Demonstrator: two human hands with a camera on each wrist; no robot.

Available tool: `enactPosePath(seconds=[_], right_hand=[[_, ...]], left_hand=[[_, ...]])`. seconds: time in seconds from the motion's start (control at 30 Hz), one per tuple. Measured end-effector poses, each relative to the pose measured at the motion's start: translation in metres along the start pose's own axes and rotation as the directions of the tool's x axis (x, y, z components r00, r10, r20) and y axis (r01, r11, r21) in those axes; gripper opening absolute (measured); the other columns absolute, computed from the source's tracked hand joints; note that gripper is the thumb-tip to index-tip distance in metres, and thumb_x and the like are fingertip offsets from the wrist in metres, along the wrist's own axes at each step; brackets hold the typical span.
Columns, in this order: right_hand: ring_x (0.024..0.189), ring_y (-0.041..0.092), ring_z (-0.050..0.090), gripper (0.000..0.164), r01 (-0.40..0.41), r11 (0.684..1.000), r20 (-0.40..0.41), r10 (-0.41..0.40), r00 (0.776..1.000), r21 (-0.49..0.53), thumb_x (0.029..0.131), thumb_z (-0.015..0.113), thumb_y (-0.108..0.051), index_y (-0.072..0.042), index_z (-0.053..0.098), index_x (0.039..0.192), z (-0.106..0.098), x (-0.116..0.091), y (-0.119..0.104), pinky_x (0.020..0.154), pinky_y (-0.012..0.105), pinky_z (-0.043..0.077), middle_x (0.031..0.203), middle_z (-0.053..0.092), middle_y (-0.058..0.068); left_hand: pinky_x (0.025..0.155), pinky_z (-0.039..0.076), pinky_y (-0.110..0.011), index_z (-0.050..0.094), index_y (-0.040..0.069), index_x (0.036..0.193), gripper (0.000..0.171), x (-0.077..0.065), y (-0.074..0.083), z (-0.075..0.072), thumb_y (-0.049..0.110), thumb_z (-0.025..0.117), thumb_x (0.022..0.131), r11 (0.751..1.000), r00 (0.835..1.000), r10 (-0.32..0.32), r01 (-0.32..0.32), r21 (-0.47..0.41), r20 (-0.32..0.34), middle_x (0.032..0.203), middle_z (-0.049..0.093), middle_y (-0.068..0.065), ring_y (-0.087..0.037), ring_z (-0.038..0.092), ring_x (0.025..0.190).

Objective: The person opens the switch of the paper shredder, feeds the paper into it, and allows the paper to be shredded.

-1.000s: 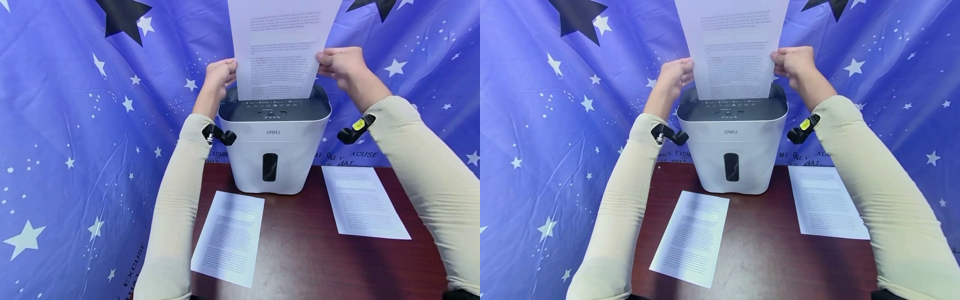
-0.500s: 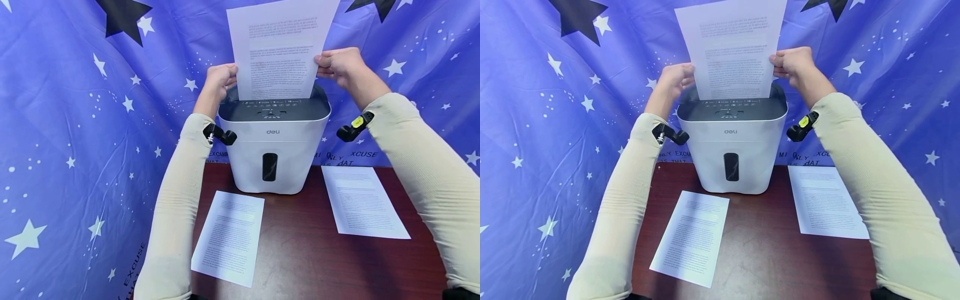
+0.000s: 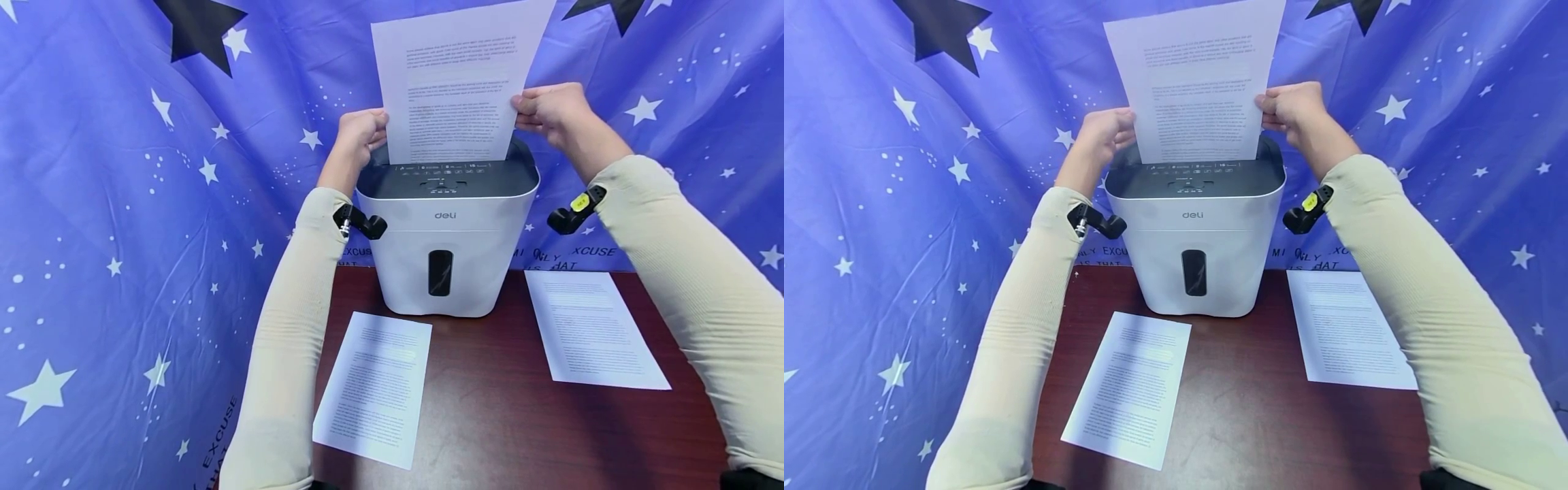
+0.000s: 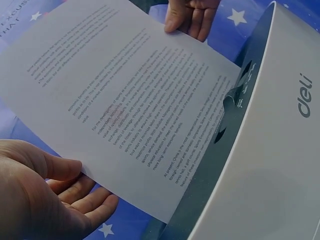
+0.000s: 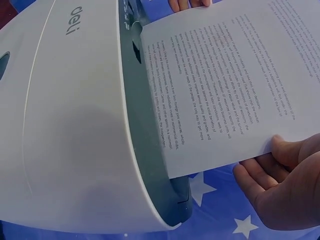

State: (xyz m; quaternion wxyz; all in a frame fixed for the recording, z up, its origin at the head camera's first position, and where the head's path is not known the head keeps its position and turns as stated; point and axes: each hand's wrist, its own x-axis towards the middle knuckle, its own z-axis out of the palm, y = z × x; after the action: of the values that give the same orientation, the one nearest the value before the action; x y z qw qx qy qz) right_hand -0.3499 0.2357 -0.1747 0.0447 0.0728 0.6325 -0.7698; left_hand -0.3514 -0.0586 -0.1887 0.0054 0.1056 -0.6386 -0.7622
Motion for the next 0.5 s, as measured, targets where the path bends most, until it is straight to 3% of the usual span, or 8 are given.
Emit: enactPosePath(seconds=[0.23, 0.33, 0.43, 0.5], right_hand=[[0.060, 0.012, 0.070, 0.019, -0.008, 0.996, 0.001, 0.008, 1.000, -0.093, 0.098, 0.065, -0.005, -0.013, 0.078, 0.086, -0.004, 0.001, 0.006, 0.056, 0.022, 0.055, 0.063, 0.074, -0.003], [0.062, 0.011, 0.070, 0.020, 0.007, 0.991, 0.016, -0.005, 1.000, -0.133, 0.099, 0.063, -0.009, -0.016, 0.079, 0.108, -0.006, 0.001, 0.009, 0.061, 0.021, 0.054, 0.064, 0.074, -0.005], [0.069, 0.009, 0.072, 0.032, 0.021, 0.985, 0.031, -0.016, 0.999, -0.169, 0.100, 0.062, -0.013, -0.015, 0.068, 0.132, -0.008, 0.003, 0.012, 0.086, 0.022, 0.056, 0.066, 0.074, -0.008], [0.095, 0.007, 0.075, 0.040, 0.023, 0.982, 0.050, -0.014, 0.999, -0.186, 0.102, 0.060, -0.017, -0.013, 0.058, 0.142, -0.009, 0.005, 0.014, 0.108, 0.023, 0.047, 0.072, 0.076, -0.009]], left_hand=[[0.107, 0.051, -0.027, 0.068, 0.007, 0.132, 0.034, 0.002, -0.005, -0.002, 0.002, 0.064, 0.099, 1.000, 1.000, -0.013, 0.013, 0.021, 0.003, 0.135, 0.068, -0.008, -0.019, 0.065, 0.126], [0.108, 0.050, -0.028, 0.068, 0.008, 0.132, 0.034, 0.003, -0.008, -0.004, 0.004, 0.064, 0.099, 0.999, 1.000, -0.008, 0.008, 0.039, 0.007, 0.135, 0.068, -0.007, -0.018, 0.065, 0.126], [0.108, 0.049, -0.027, 0.069, 0.009, 0.132, 0.033, 0.005, -0.011, -0.006, 0.006, 0.064, 0.100, 0.998, 1.000, -0.001, 0.001, 0.058, 0.011, 0.136, 0.067, -0.005, -0.016, 0.064, 0.127], [0.109, 0.048, -0.027, 0.068, 0.010, 0.133, 0.033, 0.007, -0.014, -0.008, 0.008, 0.064, 0.100, 0.997, 1.000, 0.007, -0.009, 0.078, 0.017, 0.137, 0.067, -0.003, -0.015, 0.063, 0.128]])
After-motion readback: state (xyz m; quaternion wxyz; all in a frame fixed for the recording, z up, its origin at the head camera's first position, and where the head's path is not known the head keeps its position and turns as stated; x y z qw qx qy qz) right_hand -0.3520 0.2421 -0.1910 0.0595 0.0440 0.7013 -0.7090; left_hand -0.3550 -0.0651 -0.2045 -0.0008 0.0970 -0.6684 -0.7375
